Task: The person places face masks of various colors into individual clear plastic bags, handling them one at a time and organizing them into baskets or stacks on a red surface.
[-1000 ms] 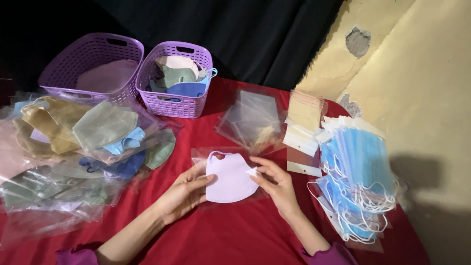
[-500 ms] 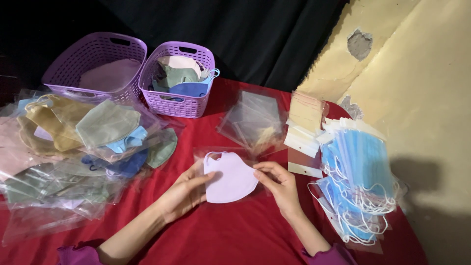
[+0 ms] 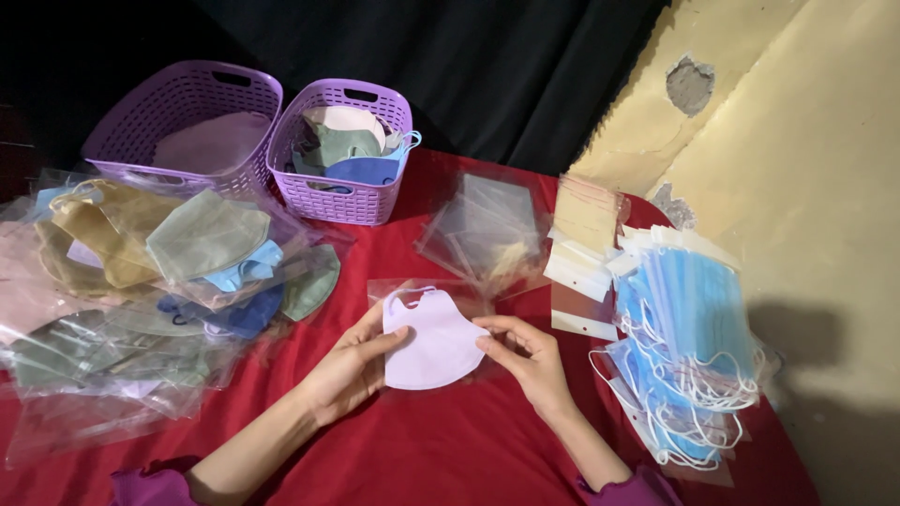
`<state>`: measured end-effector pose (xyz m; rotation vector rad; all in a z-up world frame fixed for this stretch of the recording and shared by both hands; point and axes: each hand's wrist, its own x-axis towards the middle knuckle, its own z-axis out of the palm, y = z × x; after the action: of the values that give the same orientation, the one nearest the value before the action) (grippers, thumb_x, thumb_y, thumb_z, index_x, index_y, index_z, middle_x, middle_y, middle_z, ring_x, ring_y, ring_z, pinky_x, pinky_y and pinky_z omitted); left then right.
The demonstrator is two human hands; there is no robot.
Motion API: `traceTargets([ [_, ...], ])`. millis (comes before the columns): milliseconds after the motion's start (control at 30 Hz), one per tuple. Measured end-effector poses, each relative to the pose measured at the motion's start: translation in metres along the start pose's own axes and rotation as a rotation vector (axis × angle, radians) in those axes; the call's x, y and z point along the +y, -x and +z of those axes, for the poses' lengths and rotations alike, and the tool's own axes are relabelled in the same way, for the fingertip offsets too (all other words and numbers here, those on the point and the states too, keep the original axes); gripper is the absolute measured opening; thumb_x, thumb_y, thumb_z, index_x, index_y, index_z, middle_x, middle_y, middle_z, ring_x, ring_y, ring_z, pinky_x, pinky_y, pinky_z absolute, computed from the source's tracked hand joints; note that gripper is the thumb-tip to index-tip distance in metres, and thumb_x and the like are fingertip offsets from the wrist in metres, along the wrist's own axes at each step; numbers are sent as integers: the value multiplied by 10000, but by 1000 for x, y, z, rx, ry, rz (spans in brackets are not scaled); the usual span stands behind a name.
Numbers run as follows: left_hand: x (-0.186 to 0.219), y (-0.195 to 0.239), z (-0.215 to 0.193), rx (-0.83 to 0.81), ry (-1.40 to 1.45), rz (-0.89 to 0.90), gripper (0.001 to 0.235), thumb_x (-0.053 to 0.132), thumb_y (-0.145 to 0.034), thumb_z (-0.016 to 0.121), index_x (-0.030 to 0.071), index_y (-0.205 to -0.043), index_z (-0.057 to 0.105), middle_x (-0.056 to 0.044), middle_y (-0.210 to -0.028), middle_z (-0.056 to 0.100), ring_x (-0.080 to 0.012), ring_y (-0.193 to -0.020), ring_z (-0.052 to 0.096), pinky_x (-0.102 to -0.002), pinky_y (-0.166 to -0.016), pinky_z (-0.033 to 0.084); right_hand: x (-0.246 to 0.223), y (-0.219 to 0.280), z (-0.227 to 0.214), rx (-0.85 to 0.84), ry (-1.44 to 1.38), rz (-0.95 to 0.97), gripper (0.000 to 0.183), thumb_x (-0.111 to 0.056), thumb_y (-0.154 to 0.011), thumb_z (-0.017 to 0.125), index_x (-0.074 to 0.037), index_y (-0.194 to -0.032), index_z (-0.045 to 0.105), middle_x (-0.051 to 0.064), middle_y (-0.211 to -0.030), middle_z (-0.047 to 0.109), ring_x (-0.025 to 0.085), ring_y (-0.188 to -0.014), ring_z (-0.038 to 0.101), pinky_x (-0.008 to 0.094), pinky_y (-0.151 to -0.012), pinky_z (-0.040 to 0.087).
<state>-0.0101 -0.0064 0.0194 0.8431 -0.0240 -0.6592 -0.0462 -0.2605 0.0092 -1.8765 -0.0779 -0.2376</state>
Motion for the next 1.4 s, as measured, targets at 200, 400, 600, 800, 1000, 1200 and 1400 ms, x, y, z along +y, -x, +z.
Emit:
traceTargets([
  [200, -3, 1, 1, 14, -55, -95, 680, 58, -860, 670, 185, -1513, 527, -76, -1322, 685, -229, -1146, 666, -332, -876, 544, -2, 2, 4, -29, 44, -53, 280, -134, -857, 805, -94, -1132, 836, 16, -975, 781, 76, -736, 564, 200, -690, 469],
  [400, -1, 2, 4, 46, -23, -120, 620, 16, -854, 645, 129, -1457, 561, -124, -1341, 686, -269, -1177, 657, -367, -969, 523, -3, 3, 4, -39, 76, -115, 283, -136, -867, 797, -96, -1145, 832, 4, -916, 747, 83, -766, 582, 200, -681, 455],
  [600, -19, -24, -30, 177, 16, 56, 281, 51, -907, 675, -7, -1181, 699, -182, -1077, 768, -277, -906, 714, -384, -814, 579, -9, 3, 3, 54, 61, -175, 199, -143, -947, 690, -86, -1098, 807, 54, -938, 789, 132, -888, 733, 254, -901, 544],
  [800, 30, -17, -61, 393, -789, 775, 337, 78, -857, 776, -13, -1179, 733, -253, -958, 733, -301, -952, 703, -469, -831, 572, 1, -9, -8, 134, 223, -164, 204, -112, -973, 667, -135, -1086, 835, 82, -931, 821, 193, -796, 712, 329, -769, 555],
  [1000, 154, 68, -83, 674, -1280, 743, 744, -250, -853, 535, 17, -1525, 361, -293, -1240, 660, -402, -1018, 700, -501, -691, 612, 40, -22, -15, 77, 493, -345, 206, -142, -956, 638, -164, -1085, 797, -20, -1137, 779, 170, -1122, 684, 327, -1006, 507],
  [1200, 226, 61, -218, 802, -1788, 1209, 903, -135, -916, 789, -192, -1599, 202, -481, -1582, 329, -622, -1441, 376, -584, -1190, 333, 59, -20, -7, -10, 560, -297, 269, -186, -938, 652, -187, -1181, 769, 13, -1346, 676, 239, -1273, 594, 420, -1090, 453],
  [1400, 245, -28, -197, 751, -2181, 1052, 395, 213, -931, 678, 109, -1304, 755, -272, -1347, 675, -427, -1288, 590, -532, -1022, 481, 64, -21, -7, 14, 615, -371, 265, -207, -930, 654, -201, -1172, 763, 3, -1324, 680, 230, -1235, 615, 398, -1072, 460],
])
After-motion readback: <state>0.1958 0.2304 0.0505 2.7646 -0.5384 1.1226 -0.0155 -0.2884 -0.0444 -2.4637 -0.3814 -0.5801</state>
